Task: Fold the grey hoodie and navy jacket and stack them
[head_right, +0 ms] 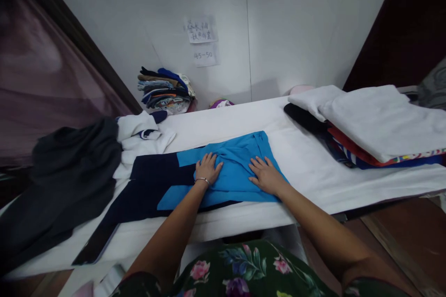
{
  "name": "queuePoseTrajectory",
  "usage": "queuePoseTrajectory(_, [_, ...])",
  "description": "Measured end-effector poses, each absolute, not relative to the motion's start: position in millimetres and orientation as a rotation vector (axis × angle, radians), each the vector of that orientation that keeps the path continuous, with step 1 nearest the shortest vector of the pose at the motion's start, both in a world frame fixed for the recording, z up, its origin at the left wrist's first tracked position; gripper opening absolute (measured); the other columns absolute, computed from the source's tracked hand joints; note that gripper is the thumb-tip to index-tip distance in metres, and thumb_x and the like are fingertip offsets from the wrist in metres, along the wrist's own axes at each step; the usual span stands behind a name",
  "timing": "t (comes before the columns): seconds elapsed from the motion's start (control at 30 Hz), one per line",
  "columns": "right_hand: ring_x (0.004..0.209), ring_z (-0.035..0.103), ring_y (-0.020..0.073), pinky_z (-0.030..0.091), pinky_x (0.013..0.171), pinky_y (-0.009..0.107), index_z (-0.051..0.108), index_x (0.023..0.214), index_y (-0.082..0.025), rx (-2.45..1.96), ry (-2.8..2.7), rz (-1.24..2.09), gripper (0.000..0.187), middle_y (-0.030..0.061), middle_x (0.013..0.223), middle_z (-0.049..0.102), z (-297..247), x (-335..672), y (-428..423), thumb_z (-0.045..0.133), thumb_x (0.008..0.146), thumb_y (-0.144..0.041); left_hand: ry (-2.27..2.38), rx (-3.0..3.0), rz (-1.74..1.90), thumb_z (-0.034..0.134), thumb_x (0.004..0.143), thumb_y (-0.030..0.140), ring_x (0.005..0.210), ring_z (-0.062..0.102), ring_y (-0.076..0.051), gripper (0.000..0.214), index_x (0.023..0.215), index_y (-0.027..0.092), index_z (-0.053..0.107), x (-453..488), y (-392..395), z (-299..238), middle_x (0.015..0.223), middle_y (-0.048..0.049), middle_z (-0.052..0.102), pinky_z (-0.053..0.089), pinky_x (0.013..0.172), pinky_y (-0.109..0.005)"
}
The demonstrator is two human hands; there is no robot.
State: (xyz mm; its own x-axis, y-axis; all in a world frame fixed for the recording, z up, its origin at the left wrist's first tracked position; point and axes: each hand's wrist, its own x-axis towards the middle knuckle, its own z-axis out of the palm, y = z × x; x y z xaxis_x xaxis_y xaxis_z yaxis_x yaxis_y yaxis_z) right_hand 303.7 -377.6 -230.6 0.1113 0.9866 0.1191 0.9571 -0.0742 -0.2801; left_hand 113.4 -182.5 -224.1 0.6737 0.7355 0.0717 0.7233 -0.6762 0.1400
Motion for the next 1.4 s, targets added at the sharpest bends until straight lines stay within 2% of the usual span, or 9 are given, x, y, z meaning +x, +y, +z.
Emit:
queuePoseTrajectory(0.2, [0.140,0.027,0.0291,0.017,0.114,0.055,0.046,0.140,-0.023,-2.097,-1.909,0.108,0.057,0.0085,0.149,0.038,-234,304,-382,0.038,0.093,-0.053,1.318,2.538,0.503,0.038,0.092,0.049,0.135,0.037,-0.024,0.052,0.132,0.020,0.052,106,-176,-220,0.146,-0.0095,0.043,0.035,0.108,-0.039])
queuePoseTrajectory(0.37, [0.140,0.028,0.0293,0.017,0.114,0.055,0.047,0.139,-0.023,-2.106,-1.912,0.088,0.056,0.0086,0.148,0.040,-233,304,-382,0.039,0.093,-0.053,1.476,2.154,0.476,0.044,0.087,0.056,0.121,0.053,-0.030,0.057,0.128,0.018,0.055,89,-161,-208,0.131,-0.0138,0.059,0.041,0.099,-0.041])
queuePoseTrajectory(0.5, [0.140,0.029,0.0296,0.018,0.114,0.055,0.048,0.138,-0.022,-2.107,-1.915,0.082,0.056,0.0086,0.148,0.040,-235,304,-383,0.039,0.093,-0.053,1.445,1.944,0.512,0.041,0.087,0.056,0.103,0.063,-0.030,0.047,0.095,0.019,0.069,76,-145,-204,0.107,-0.0119,0.070,0.047,0.086,-0.037])
queuePoseTrajectory(0.6, [0.140,0.029,0.0298,0.018,0.113,0.056,0.048,0.138,-0.023,-2.093,-1.898,0.079,0.055,0.0086,0.147,0.042,-235,304,-383,0.039,0.093,-0.053,1.373,1.930,0.500,0.045,0.085,0.051,0.091,0.064,-0.030,0.042,0.067,0.020,0.065,70,-137,-205,0.081,-0.0105,0.071,0.047,0.079,-0.037])
queuePoseTrajectory(0.7, [0.139,0.030,0.0304,0.019,0.113,0.057,0.049,0.137,-0.023,-2.084,-1.893,0.065,0.055,0.0088,0.146,0.043,-235,304,-384,0.040,0.092,-0.053,1.305,1.922,0.503,0.049,0.082,0.049,0.082,0.064,-0.026,0.038,0.060,0.021,0.061,69,-139,-206,0.067,-0.0054,0.067,0.048,0.074,-0.034])
queuePoseTrajectory(0.83, [0.139,0.031,0.0307,0.020,0.112,0.058,0.050,0.137,-0.024,-2.084,-1.901,0.045,0.054,0.0086,0.145,0.044,-236,305,-383,0.039,0.092,-0.053,1.045,1.865,0.587,0.054,0.079,0.046,0.078,0.063,-0.021,0.028,0.076,0.019,0.062,71,-157,-200,0.075,-0.0025,0.068,0.050,0.073,-0.033])
queuePoseTrajectory(1.03, [0.139,0.030,0.0309,0.020,0.112,0.056,0.054,0.132,-0.021,-2.110,-1.912,0.048,0.053,0.0099,0.145,0.044,-236,305,-383,0.040,0.092,-0.052,0.504,2.391,0.625,0.056,0.073,0.018,0.113,0.056,-0.020,0.016,0.087,0.021,0.064,64,-215,-194,0.119,-0.0060,0.063,0.042,0.099,-0.035])
queuePoseTrajectory(1.17, [0.138,0.031,0.0307,0.019,0.113,0.055,0.059,0.127,-0.019,-2.106,-1.938,0.045,0.051,0.0103,0.145,0.044,-234,305,-383,0.040,0.092,-0.052,0.308,2.706,0.335,0.058,0.074,0.017,0.123,0.048,-0.023,0.022,0.094,0.023,0.066,57,-254,-206,0.125,-0.0062,0.060,0.040,0.101,-0.041])
queuePoseTrajectory(1.4, [0.138,0.032,0.0308,0.020,0.112,0.057,0.056,0.130,-0.024,-2.086,-1.926,0.062,0.047,0.0084,0.143,0.047,-231,304,-384,0.042,0.092,-0.049,0.384,2.456,0.574,0.051,0.087,0.030,0.112,0.057,-0.020,0.017,0.089,0.023,0.066,52,-264,-210,0.107,-0.0057,0.069,0.043,0.100,-0.039])
